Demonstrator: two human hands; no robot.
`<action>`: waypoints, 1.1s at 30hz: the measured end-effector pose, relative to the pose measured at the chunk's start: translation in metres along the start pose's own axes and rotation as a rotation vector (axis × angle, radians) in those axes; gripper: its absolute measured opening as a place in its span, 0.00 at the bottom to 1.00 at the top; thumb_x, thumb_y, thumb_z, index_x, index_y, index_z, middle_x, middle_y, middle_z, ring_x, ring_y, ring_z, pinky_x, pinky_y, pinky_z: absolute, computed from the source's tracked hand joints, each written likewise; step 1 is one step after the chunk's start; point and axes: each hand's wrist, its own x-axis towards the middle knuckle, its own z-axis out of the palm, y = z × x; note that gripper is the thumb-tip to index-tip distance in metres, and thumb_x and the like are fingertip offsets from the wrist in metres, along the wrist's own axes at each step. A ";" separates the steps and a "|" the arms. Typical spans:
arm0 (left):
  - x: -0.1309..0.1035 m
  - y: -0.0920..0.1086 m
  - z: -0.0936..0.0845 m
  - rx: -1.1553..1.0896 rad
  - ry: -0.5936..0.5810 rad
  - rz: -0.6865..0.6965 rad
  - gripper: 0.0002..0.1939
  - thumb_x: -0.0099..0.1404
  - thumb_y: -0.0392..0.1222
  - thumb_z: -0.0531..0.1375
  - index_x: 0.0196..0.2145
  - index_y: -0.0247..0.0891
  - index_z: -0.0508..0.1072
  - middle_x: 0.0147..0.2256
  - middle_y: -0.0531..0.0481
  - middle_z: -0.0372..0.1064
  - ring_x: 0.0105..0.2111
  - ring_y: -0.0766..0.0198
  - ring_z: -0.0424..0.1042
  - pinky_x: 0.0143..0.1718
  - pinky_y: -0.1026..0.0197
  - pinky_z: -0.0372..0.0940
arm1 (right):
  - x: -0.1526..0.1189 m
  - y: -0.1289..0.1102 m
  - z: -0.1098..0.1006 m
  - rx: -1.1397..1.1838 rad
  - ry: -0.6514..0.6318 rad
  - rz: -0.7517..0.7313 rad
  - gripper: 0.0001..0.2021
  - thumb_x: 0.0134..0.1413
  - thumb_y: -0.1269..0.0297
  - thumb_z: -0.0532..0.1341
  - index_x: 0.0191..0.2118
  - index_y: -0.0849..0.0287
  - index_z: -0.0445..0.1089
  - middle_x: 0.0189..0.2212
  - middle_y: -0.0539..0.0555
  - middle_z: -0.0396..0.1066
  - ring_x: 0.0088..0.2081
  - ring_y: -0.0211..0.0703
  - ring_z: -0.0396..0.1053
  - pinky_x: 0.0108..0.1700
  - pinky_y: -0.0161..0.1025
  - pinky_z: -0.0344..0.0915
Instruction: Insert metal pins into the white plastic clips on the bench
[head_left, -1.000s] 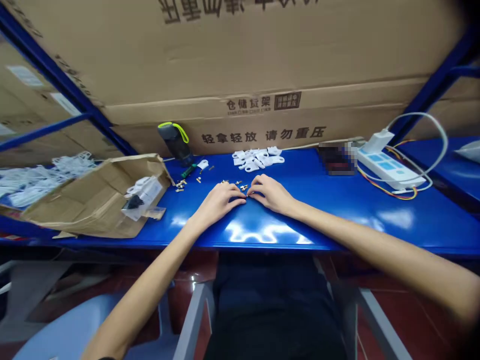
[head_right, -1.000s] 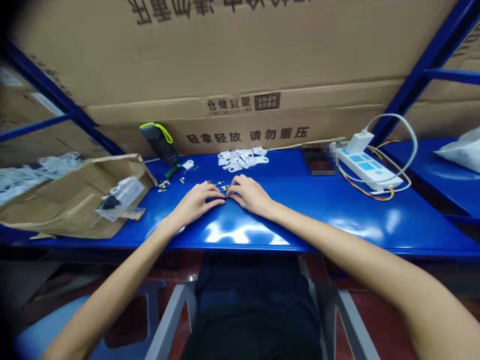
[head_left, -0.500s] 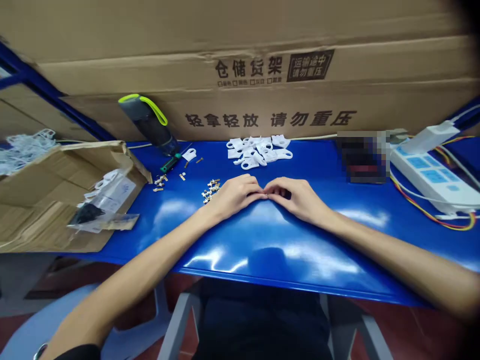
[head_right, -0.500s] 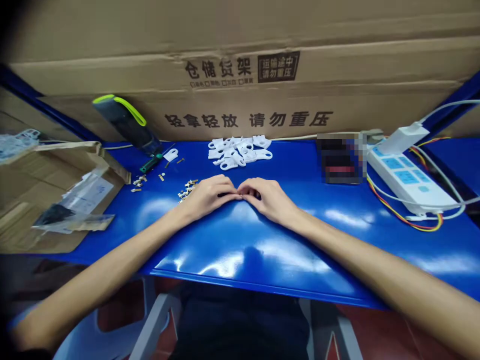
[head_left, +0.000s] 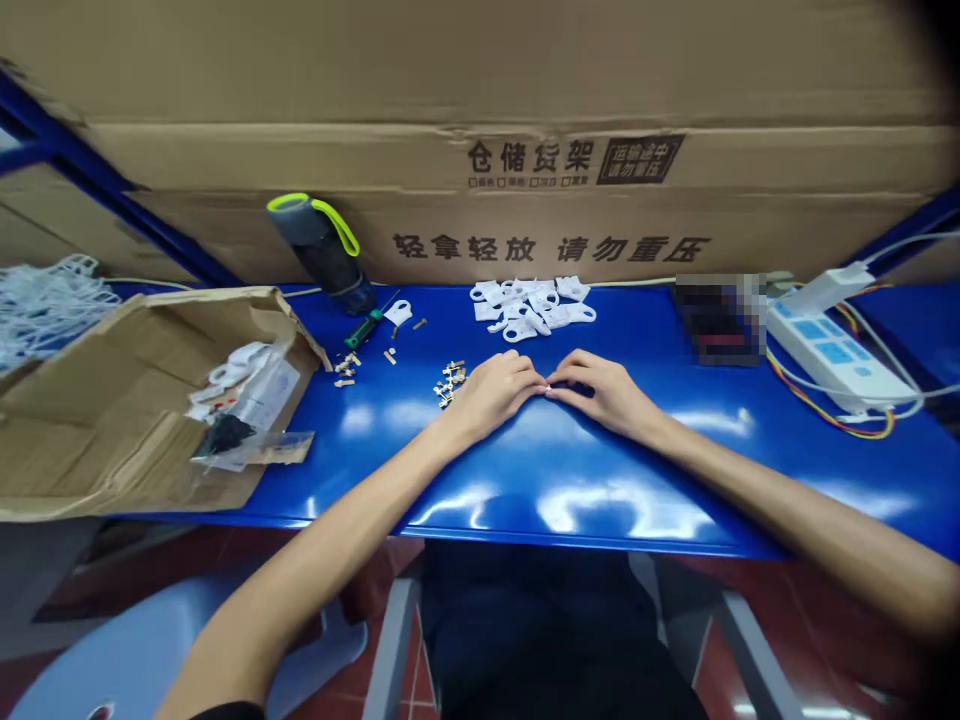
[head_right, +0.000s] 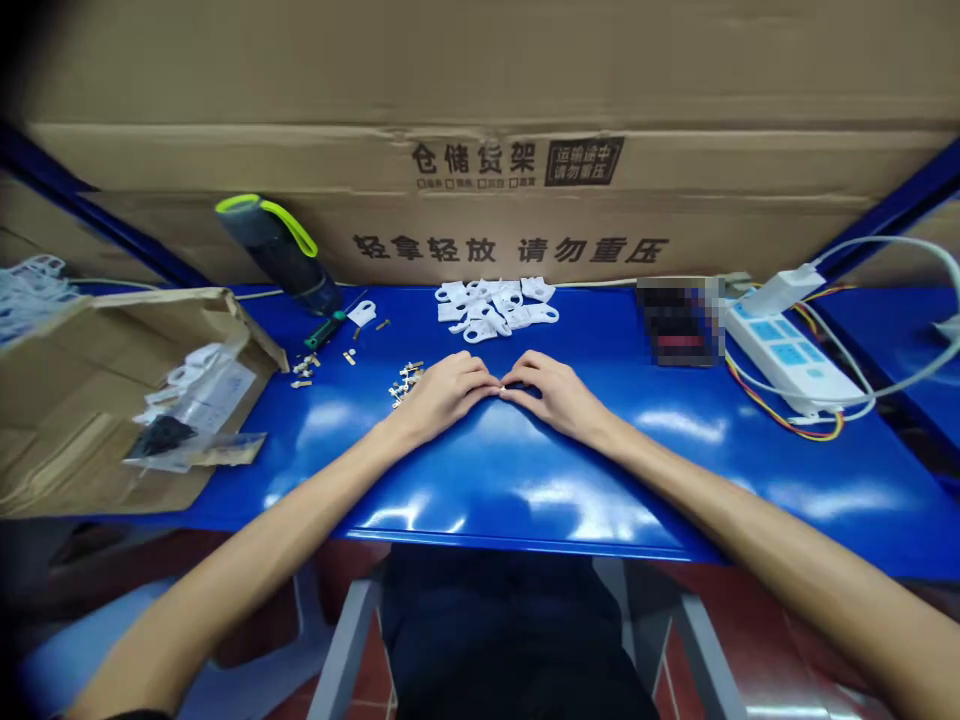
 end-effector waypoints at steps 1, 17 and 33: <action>-0.001 0.000 0.001 0.002 0.002 -0.001 0.18 0.84 0.46 0.53 0.50 0.39 0.83 0.44 0.43 0.77 0.45 0.55 0.72 0.49 0.52 0.67 | -0.001 0.001 0.002 -0.013 0.009 -0.009 0.14 0.75 0.52 0.62 0.48 0.52 0.82 0.43 0.58 0.77 0.44 0.51 0.77 0.49 0.49 0.76; 0.012 -0.010 -0.012 0.131 -0.008 -0.063 0.16 0.81 0.47 0.56 0.46 0.39 0.83 0.46 0.42 0.79 0.48 0.51 0.72 0.51 0.51 0.64 | -0.007 0.036 -0.039 -0.158 0.055 0.115 0.13 0.68 0.58 0.62 0.45 0.58 0.83 0.42 0.59 0.77 0.37 0.47 0.73 0.47 0.45 0.73; -0.027 -0.037 -0.049 0.232 0.147 -0.182 0.15 0.78 0.49 0.61 0.41 0.38 0.83 0.41 0.43 0.78 0.44 0.54 0.72 0.51 0.53 0.64 | 0.028 -0.037 0.027 -0.396 -0.106 -0.079 0.19 0.77 0.60 0.53 0.62 0.57 0.76 0.56 0.65 0.76 0.58 0.61 0.70 0.60 0.58 0.65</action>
